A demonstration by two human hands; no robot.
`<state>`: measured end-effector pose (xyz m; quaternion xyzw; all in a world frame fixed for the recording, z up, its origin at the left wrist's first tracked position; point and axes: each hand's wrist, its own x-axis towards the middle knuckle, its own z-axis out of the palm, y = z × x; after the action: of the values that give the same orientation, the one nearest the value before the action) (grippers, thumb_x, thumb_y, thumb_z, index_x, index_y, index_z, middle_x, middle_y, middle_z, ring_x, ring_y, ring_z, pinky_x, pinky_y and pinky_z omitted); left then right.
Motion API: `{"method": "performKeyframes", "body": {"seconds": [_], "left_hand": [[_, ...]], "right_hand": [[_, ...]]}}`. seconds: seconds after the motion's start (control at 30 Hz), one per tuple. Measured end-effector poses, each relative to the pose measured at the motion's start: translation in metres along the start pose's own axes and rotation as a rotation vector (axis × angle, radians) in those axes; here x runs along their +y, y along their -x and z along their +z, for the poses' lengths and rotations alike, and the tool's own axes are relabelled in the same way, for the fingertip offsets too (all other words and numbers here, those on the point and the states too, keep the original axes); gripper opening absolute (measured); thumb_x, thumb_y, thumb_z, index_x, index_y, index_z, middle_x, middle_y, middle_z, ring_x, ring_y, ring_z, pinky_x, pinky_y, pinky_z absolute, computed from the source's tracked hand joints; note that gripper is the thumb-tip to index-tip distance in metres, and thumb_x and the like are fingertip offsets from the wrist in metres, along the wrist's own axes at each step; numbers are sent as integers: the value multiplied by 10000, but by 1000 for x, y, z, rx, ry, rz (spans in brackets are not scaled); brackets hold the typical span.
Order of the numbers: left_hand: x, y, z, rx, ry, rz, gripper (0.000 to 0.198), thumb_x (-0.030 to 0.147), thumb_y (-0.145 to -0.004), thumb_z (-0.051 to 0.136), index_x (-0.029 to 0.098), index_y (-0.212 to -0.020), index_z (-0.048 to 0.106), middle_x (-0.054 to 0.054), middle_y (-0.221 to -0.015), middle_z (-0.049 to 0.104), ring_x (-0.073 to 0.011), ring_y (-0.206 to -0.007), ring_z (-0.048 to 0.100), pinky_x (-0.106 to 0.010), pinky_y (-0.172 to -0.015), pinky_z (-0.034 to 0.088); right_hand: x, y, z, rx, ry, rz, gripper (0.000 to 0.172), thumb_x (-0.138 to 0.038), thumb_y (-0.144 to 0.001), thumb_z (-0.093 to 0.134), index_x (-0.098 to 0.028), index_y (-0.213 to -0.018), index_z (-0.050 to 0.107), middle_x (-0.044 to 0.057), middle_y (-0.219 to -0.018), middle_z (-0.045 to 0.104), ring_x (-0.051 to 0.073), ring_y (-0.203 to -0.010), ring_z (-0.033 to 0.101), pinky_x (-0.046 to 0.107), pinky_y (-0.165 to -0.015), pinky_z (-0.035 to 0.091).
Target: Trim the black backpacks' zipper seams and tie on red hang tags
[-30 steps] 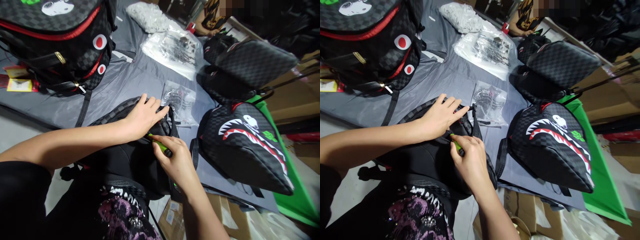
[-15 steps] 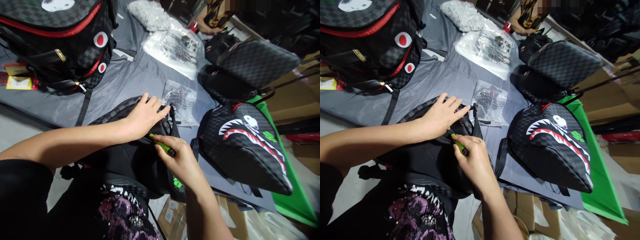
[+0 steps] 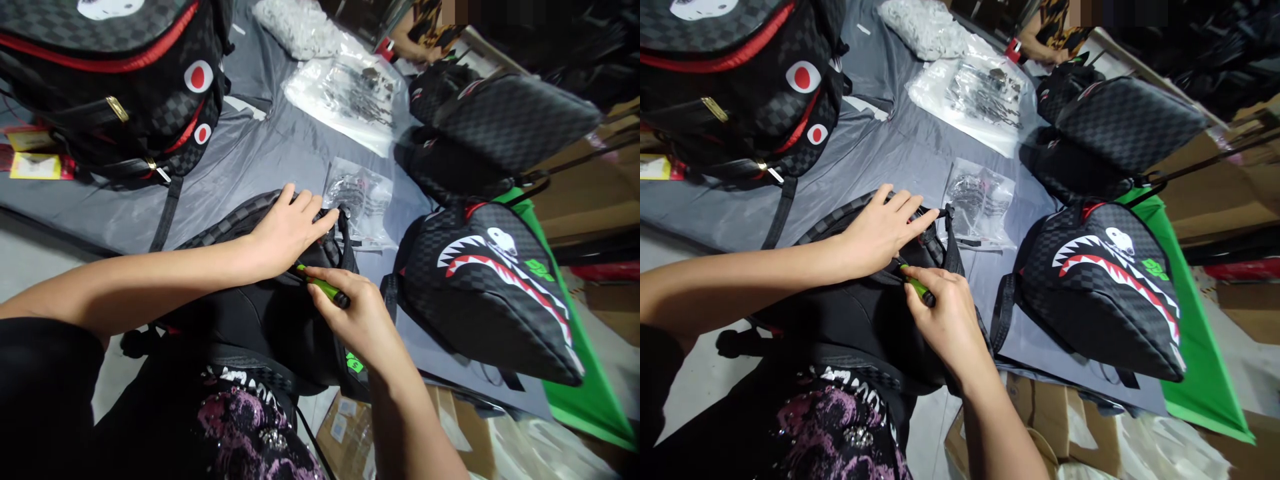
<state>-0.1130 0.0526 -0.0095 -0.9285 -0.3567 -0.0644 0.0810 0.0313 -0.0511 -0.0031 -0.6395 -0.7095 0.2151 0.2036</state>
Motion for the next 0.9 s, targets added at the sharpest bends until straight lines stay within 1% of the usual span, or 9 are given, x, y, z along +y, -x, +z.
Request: {"method": "performKeyframes", "body": {"seconds": [0.17, 0.3, 0.4, 0.5, 0.63, 0.73, 0.9], "left_hand": [[0, 0, 2, 14, -12, 9, 600, 273, -931, 516, 184, -1496, 335, -164, -1415, 481, -309, -1261, 430, -477, -1085, 260], [0, -1, 3, 32, -12, 12, 587, 248, -931, 495, 172, -1493, 342, -176, -1406, 483, -320, -1257, 431, -493, -1081, 265], [1, 0, 2, 17, 20, 1, 577, 226, -929, 478, 178, -1489, 348, -164, -1407, 488, -309, -1264, 425, -485, -1091, 260], [1, 0, 1, 8, 37, -3, 585, 228, -927, 470, 188, -1495, 337, -152, -1427, 470, -307, -1293, 403, -480, -1105, 246], [1, 0, 2, 4, -9, 11, 599, 258, -928, 477, 179, -1502, 325, -164, -1436, 454, -321, -1287, 409, -487, -1092, 270], [1, 0, 2, 9, -28, 10, 583, 248, -938, 452, 181, -1503, 323, -160, -1426, 465, -316, -1277, 421, -485, -1092, 272], [0, 0, 3, -6, 9, 1, 580, 250, -941, 450, 187, -1503, 323, -148, -1447, 450, -311, -1303, 397, -481, -1110, 245]], "right_hand": [[-3, 0, 1, 13, 20, -40, 272, -206, -869, 560, -231, -1088, 720, 50, -1078, 749, 241, -1000, 690, 407, -896, 532], [-6, -2, 0, -11, 100, -24, 265, -195, -862, 579, -212, -1083, 724, 54, -1052, 753, 258, -969, 690, 434, -889, 517], [-7, -2, -1, -16, 83, -40, 270, -191, -866, 576, -212, -1095, 719, 55, -1069, 749, 250, -983, 687, 421, -899, 511], [-7, -2, 0, -19, 125, -19, 264, -198, -868, 577, -213, -1089, 722, 61, -1051, 752, 256, -965, 691, 422, -884, 511], [-10, -2, 1, -7, 141, -30, 251, -222, -876, 580, -212, -1081, 725, 65, -1041, 754, 255, -954, 691, 431, -904, 491], [-13, -2, 2, 14, 213, 15, 227, -238, -878, 582, -215, -1043, 735, 66, -984, 764, 262, -906, 695, 449, -894, 479], [-14, -1, 4, 33, 194, -24, 245, -239, -876, 583, -202, -1071, 727, 66, -1015, 757, 246, -925, 683, 429, -912, 468]]}}
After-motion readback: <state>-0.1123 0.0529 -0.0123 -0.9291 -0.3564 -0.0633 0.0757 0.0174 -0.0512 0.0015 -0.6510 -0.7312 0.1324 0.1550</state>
